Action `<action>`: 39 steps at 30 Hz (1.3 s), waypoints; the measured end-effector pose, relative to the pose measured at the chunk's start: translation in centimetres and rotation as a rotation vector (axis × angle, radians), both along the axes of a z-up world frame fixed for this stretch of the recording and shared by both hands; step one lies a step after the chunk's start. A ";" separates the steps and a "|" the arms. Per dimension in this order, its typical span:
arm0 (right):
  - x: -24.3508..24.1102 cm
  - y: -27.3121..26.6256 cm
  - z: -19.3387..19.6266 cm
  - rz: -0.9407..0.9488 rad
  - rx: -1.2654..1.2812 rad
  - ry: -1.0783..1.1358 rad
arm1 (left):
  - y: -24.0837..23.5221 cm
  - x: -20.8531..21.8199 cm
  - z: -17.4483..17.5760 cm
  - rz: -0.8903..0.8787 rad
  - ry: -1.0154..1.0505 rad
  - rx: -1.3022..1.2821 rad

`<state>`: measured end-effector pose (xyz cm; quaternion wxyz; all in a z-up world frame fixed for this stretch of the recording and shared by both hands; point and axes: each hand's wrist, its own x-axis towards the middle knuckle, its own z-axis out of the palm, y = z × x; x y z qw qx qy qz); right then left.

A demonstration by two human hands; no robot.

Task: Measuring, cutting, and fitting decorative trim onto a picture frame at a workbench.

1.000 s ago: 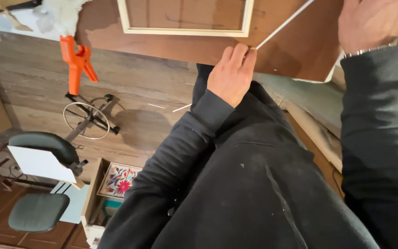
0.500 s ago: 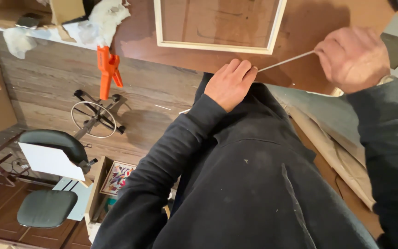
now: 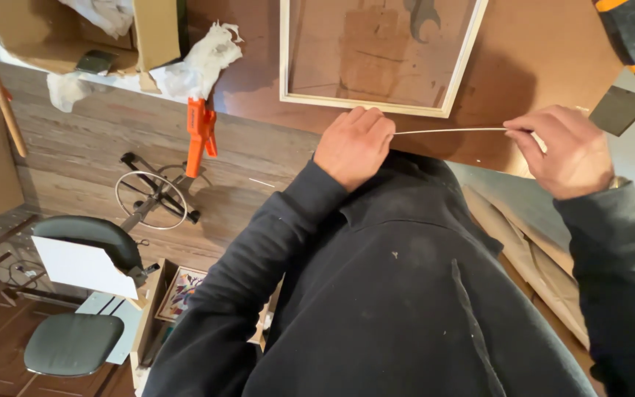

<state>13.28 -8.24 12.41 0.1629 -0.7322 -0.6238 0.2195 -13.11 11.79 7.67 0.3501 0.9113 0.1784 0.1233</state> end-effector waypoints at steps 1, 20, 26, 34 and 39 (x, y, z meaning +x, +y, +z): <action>-0.3 -0.1 0.1 -0.095 -0.035 0.082 | 0.5 -0.2 -0.1 0.038 -0.023 -0.047; -2.7 1.4 -5.6 -0.830 -0.110 0.790 | 12.2 -8.7 -3.1 0.477 0.033 -0.450; -4.3 5.0 -4.0 -0.801 -0.368 0.767 | 12.5 -9.2 -1.7 0.338 0.120 -0.483; -5.6 7.3 -3.5 -0.730 -0.440 0.651 | 12.1 -9.7 -2.1 0.183 0.128 -0.280; -5.7 7.1 -4.4 -0.724 -0.438 0.672 | 12.0 -9.8 -2.4 0.187 0.124 -0.265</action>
